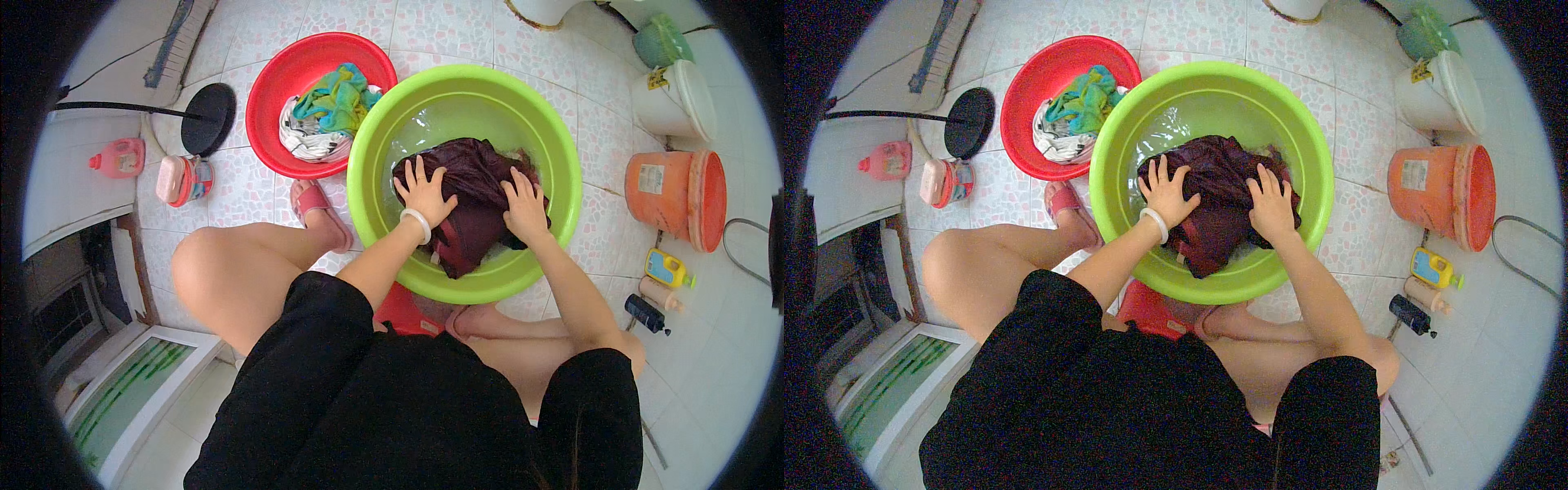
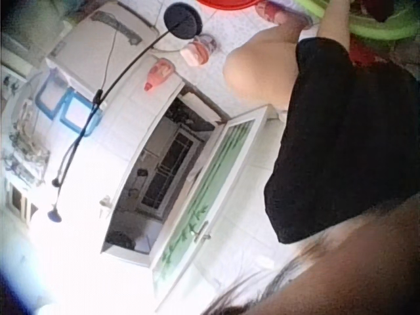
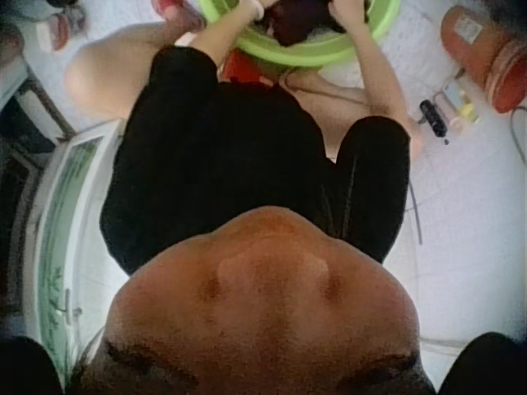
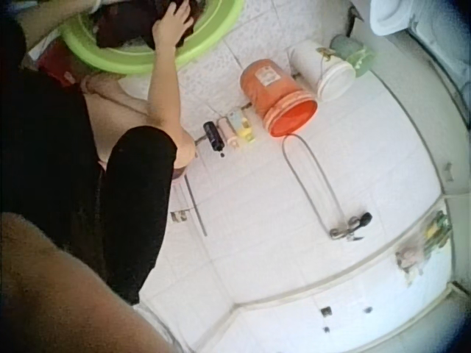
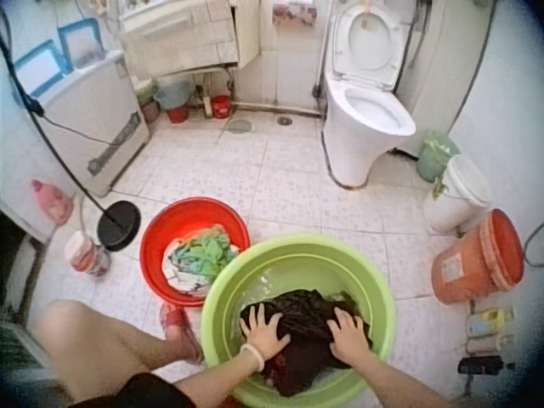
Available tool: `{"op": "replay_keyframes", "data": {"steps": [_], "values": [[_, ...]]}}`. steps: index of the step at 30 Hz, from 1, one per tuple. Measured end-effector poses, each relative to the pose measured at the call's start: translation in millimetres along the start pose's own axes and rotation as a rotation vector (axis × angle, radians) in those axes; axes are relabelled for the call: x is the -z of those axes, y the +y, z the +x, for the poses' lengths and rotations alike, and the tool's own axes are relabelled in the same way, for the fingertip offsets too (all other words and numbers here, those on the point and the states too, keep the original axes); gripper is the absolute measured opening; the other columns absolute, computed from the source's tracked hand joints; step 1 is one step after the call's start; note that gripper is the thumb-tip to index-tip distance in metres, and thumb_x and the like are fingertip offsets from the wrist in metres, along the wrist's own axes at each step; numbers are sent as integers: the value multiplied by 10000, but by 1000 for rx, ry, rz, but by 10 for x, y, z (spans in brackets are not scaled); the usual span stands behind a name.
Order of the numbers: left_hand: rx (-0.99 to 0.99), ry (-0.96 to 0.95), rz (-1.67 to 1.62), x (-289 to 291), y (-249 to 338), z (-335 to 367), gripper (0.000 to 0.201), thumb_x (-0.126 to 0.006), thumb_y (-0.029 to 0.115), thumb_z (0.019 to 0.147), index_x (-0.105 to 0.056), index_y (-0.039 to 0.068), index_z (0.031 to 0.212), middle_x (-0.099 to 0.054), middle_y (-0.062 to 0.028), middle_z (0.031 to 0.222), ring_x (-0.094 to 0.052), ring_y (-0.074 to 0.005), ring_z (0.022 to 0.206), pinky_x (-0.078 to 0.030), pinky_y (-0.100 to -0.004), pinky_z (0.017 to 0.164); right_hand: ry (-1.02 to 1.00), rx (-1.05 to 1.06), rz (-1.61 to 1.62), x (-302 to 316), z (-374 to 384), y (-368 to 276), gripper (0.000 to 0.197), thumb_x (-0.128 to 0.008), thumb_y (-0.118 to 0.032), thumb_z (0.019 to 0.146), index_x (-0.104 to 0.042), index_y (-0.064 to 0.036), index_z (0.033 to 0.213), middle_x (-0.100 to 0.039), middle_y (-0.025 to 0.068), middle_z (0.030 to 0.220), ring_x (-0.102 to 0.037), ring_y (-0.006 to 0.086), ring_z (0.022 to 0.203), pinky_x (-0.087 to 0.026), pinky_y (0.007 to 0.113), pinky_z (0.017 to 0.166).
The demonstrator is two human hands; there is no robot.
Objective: The person washes a purple bag by hand in a green basin, scrubbing the fabric and squeezing it in the water to clean it.
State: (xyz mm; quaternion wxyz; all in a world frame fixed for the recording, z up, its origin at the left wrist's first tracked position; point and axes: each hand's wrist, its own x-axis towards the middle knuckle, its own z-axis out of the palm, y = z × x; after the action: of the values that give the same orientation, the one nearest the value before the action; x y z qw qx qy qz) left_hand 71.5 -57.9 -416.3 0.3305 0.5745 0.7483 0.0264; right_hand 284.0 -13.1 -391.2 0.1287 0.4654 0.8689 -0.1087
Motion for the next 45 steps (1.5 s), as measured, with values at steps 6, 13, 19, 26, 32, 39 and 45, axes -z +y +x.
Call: {"op": "replay_keyframes", "data": {"steps": [6, 13, 19, 26, 32, 39, 45], "values": [[-90, 165, -92, 147, 152, -598, 709, -577, 303, 770, -240, 176, 1381, -127, -231, 1436, -70, -419, 1324, -61, -589, 1030, 263, 56, 173, 324, -351, -469, 719, -591, -58, 677, -282, -11, 1325, -296, 198, 1360, -288, 316, 1266, -265, 453, 1017], [-113, 569, -390, 474, -429, -1259, 603, -532, 98, 737, -349, 52, 1310, -293, -269, 1352, -222, -423, 1267, -148, -473, 1065, 407, 173, 826, 871, -344, -1892, 550, -542, -70, 746, -371, -2, 1264, -412, 214, 1269, -380, 344, 1203, -305, 375, 1019], [68, 748, -831, 890, -1393, -1370, 502, -456, 75, 784, -365, -50, 1261, -394, -236, 1291, -344, -340, 1222, -238, -387, 1035, 96, -79, 1943, 687, 135, -3135, 450, -483, -196, 887, -397, 45, 1257, -447, 182, 1273, -411, 254, 1204, -295, 341, 1021], [154, 628, -2279, 932, -2615, -1164, 396, -372, 256, 888, -443, 11, 1191, -476, -112, 1223, -437, -225, 1121, -301, -336, 982, -292, -465, 2398, 424, 589, -4304, 798, -461, -409, 873, -56, 76, 1360, -60, 258, 1432, -94, 308, 1345, -128, 367, 1097], [580, 764, -2382, 1033, -2968, -947, 410, -377, 363, 884, -441, 58, 1151, -463, -79, 1178, -423, -201, 1081, -299, -330, 984, -296, -730, 2379, 36, 1148, -4601, 792, -550, -220, 723, -119, 141, 1281, -199, 241, 1346, -224, 295, 1266, -132, 325, 1093], [526, 766, -2399, 1201, -3053, -746, 436, -420, 310, 875, -415, 7, 1189, -433, -98, 1235, -408, -209, 1129, -273, -314, 1020, -350, -585, 2362, -56, 1523, -4686, 302, -541, -143, 712, -445, 24, 945, -469, 113, 1015, -445, 201, 957, -350, 278, 943], [309, 684, -2399, 1493, -3208, -359, 495, -415, 252, 869, -353, -33, 1269, -384, -123, 1327, -344, -211, 1244, -227, -327, 1057, -292, -548, 2291, 76, 1957, -4578, 490, -547, -99, 747, -365, -23, 1196, -432, 121, 1182, -400, 225, 1130, -303, 336, 1004]]}}
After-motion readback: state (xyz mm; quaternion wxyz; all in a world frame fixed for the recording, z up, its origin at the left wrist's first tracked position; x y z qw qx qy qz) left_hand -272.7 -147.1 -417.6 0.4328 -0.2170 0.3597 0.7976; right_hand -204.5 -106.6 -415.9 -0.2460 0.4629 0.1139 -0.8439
